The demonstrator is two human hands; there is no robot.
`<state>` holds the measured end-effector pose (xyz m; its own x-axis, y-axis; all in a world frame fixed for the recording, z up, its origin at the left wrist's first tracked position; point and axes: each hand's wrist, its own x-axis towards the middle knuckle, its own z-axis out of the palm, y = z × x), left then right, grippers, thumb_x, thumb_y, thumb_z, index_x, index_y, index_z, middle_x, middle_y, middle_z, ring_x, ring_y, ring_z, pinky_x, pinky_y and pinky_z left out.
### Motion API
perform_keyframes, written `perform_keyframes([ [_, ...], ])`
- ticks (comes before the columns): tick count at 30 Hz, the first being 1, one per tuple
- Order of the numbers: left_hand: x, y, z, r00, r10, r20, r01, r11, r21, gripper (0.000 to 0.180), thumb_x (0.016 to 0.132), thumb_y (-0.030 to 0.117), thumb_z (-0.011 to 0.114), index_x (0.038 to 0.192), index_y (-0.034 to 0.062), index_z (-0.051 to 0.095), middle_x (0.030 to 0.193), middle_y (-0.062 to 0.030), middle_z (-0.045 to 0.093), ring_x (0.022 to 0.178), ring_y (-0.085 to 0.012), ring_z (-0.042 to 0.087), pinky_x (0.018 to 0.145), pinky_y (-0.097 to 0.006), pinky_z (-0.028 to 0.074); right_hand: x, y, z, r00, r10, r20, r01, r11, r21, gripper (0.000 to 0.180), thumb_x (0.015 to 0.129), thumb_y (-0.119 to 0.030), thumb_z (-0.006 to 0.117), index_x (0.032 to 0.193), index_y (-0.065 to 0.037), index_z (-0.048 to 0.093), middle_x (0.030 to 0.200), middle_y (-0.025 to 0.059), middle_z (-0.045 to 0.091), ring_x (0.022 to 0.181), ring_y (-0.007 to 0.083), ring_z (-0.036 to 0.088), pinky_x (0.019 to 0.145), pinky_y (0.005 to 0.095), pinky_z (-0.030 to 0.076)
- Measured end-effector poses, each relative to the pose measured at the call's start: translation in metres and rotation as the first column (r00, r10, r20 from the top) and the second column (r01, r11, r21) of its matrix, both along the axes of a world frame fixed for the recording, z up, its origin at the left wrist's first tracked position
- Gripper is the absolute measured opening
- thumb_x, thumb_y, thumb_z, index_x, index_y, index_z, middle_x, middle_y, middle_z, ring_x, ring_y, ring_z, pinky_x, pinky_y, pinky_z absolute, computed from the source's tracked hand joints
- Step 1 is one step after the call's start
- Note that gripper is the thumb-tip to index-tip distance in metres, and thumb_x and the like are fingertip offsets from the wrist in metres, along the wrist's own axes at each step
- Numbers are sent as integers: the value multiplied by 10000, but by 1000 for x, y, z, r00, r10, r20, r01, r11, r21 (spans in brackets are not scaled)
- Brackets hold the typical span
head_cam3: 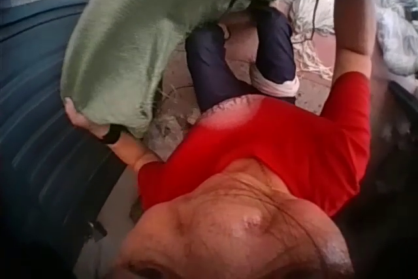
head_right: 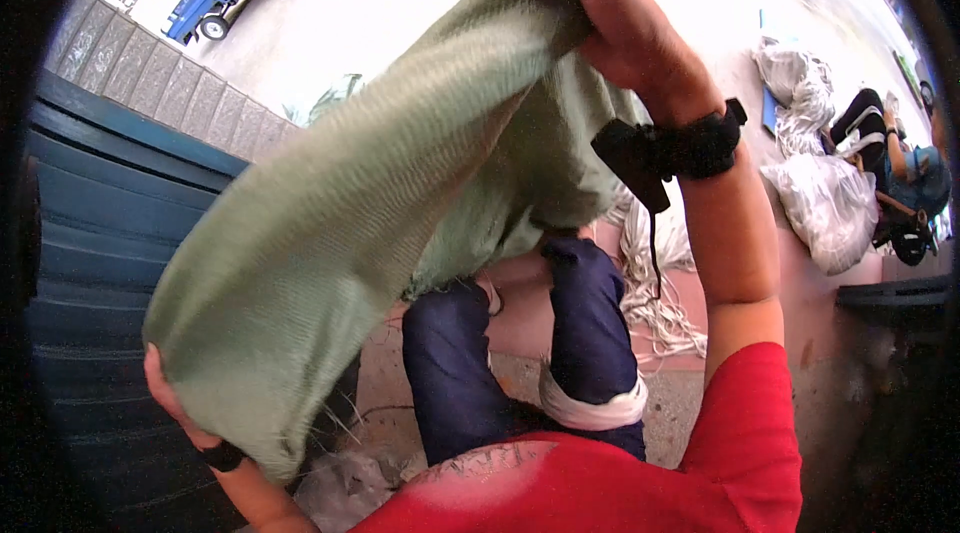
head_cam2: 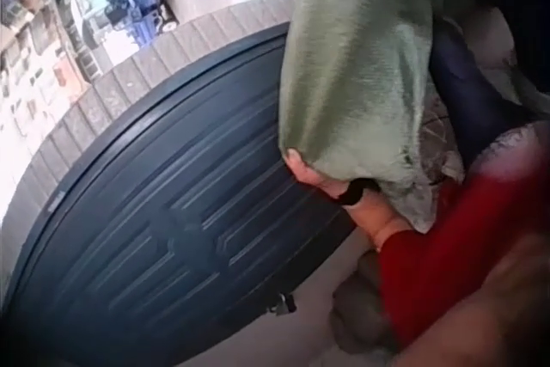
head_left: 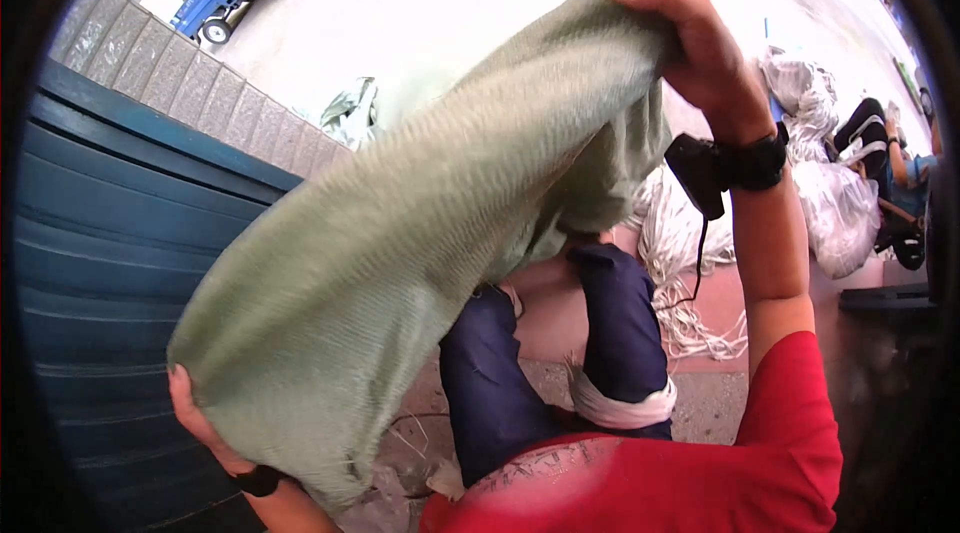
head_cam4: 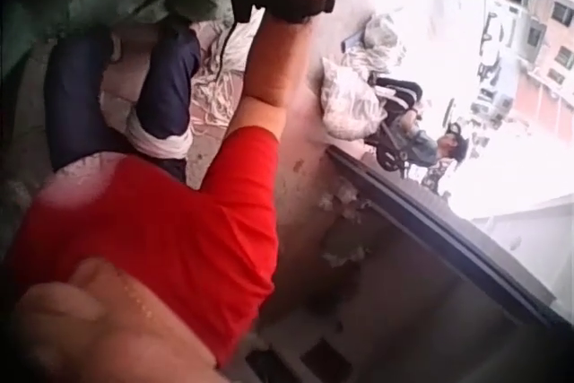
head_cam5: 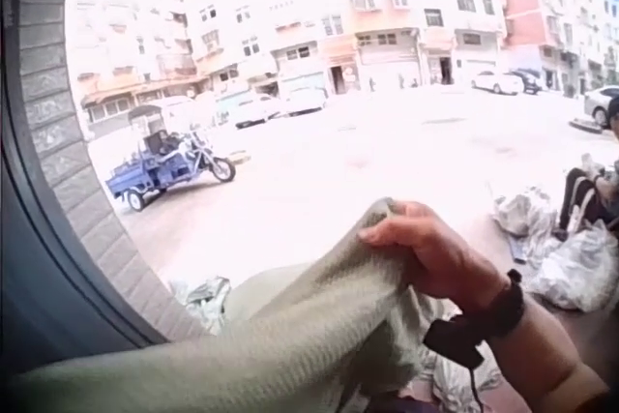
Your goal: Stacking and tying together white shoe components extracted from large bags.
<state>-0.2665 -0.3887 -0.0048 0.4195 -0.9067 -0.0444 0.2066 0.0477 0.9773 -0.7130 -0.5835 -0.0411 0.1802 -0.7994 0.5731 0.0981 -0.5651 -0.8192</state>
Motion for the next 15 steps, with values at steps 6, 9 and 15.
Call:
perform_keyframes([
  [6,14,-34,-48,848,-184,497,56,964,261,216,866,176,457,790,-2,551,742,13,536,680,-56,463,616,-207,374,1,-49,-49,976,-127,180,-11,788,616,137,754,-160,564,804,-34,585,739,11,567,636,94,533,555,219,435],
  [9,26,-46,-66,863,-275,425,137,935,326,244,881,193,442,814,-11,558,753,2,557,676,-60,476,617,-213,382,5,-65,-58,981,-98,167,-31,771,636,130,755,-164,567,807,-46,585,737,2,561,638,90,527,548,218,433],
  [15,34,-106,-116,853,-369,369,212,891,401,234,890,187,423,931,-6,548,915,-40,572,790,-92,520,693,-238,424,16,-125,-74,986,123,-112,-9,712,702,172,817,-183,531,845,-20,579,794,-3,566,714,67,532,645,215,446],
])
